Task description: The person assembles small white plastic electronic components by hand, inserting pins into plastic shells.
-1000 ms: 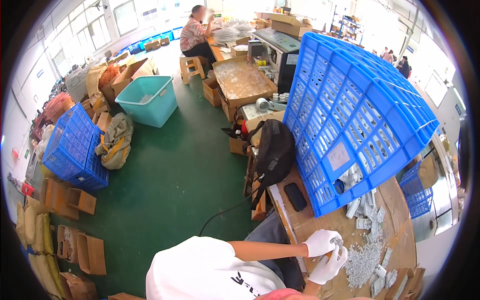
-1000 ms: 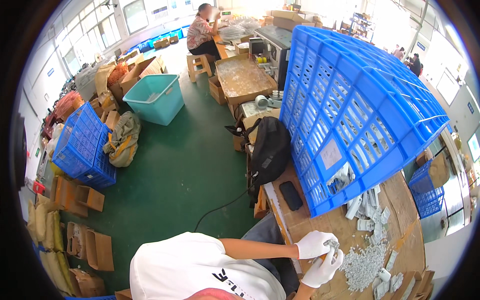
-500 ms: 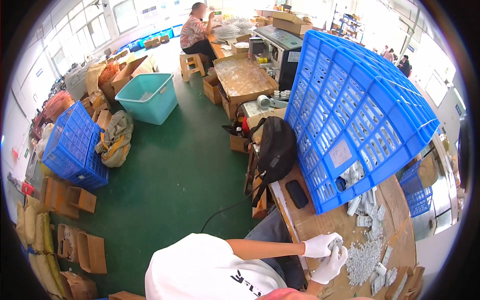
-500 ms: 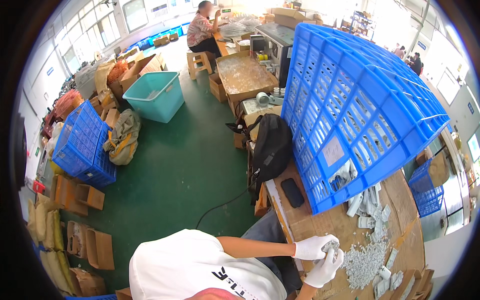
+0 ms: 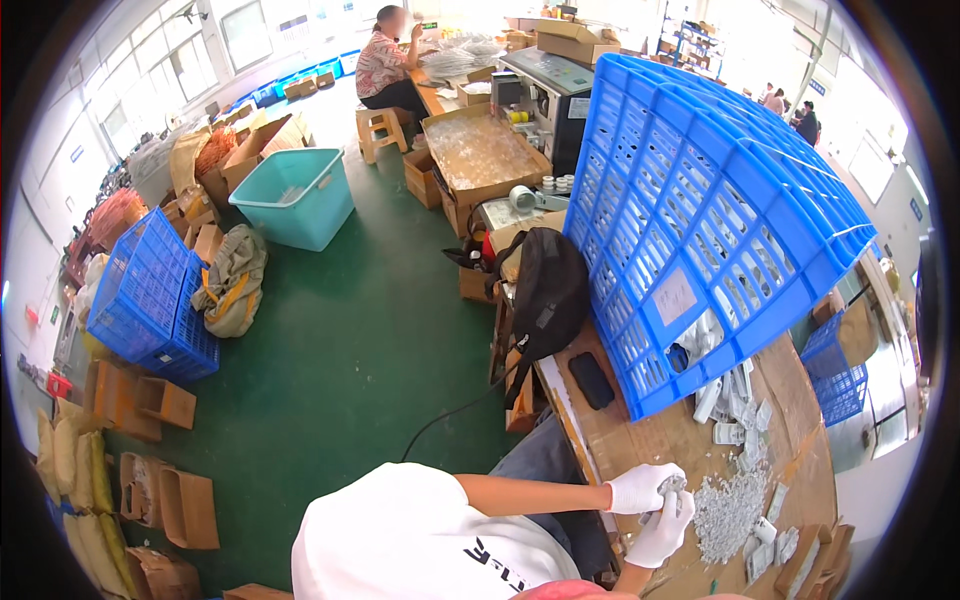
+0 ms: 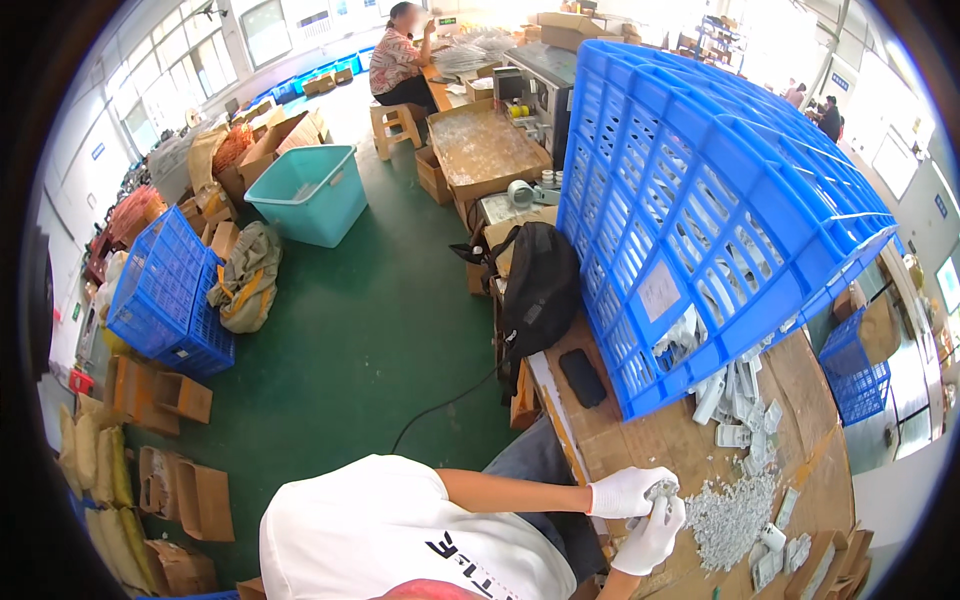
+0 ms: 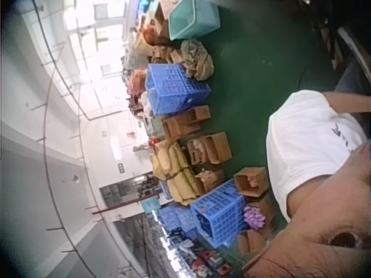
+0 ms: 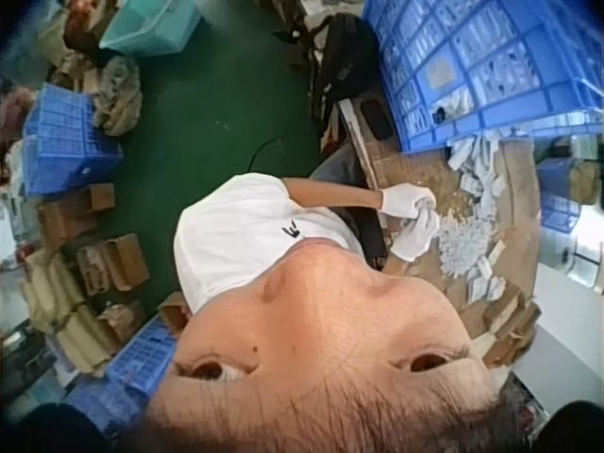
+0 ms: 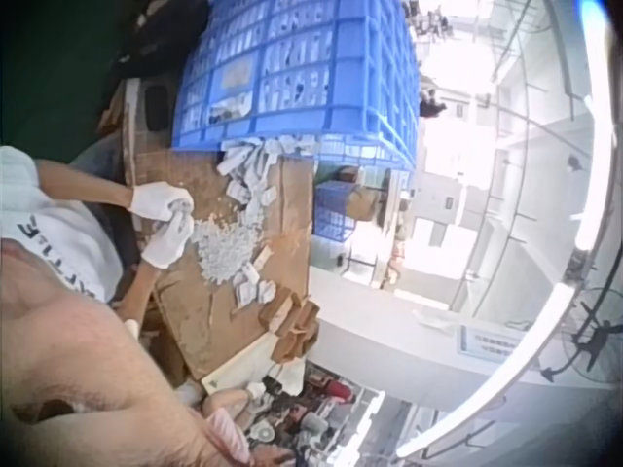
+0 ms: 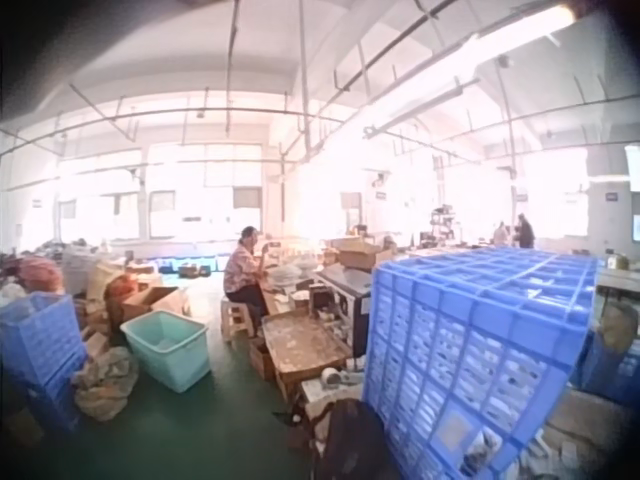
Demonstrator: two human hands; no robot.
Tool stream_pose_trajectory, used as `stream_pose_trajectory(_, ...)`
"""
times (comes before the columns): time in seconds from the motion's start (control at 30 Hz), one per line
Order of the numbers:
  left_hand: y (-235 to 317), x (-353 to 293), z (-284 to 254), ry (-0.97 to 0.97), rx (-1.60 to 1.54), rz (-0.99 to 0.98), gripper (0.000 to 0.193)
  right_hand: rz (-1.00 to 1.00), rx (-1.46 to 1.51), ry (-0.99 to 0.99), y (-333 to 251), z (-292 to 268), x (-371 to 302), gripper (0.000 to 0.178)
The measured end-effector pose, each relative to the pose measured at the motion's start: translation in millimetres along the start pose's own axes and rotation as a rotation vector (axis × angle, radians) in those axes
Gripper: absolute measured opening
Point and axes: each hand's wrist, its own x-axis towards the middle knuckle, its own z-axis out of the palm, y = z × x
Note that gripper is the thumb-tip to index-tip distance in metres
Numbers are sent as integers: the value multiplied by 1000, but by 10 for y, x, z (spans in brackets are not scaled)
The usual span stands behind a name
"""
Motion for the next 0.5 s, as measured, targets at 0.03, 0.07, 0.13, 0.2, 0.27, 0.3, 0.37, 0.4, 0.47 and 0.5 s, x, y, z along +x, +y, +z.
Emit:
stream_pose_trajectory(0.03,11,-6,12,15,17,4,44,40,31,-42,8,-14,-6,33)
stream_pose_trajectory(0.07,36,-20,12,10,15,-2,44,47,30,-46,-3,-22,-26,33)
stream_pose_trajectory(0.13,93,-50,46,-18,-7,-22,44,-16,-41,56,-25,-62,-73,34)
stream_pose_trajectory(0.2,194,-88,39,-61,-17,-34,43,-19,-76,76,-24,-107,-132,34)
stream_pose_trajectory(0.27,136,-95,77,-12,-16,118,42,-50,-128,87,-81,-161,-158,37)
stream_pose_trajectory(0.3,146,-94,84,2,13,148,43,-8,-99,26,-72,-179,-157,40)
stream_pose_trajectory(0.37,183,-92,-20,9,-109,20,42,1,6,64,-224,-169,-8,45)
stream_pose_trajectory(0.4,266,-90,-80,15,-35,-1,42,21,-31,39,-244,-169,13,45)
stream_pose_trajectory(0.47,267,-99,-141,75,58,92,41,-56,-12,68,-232,-179,41,40)
stream_pose_trajectory(0.5,387,-125,-123,34,78,28,44,-117,-30,125,-251,-249,47,37)
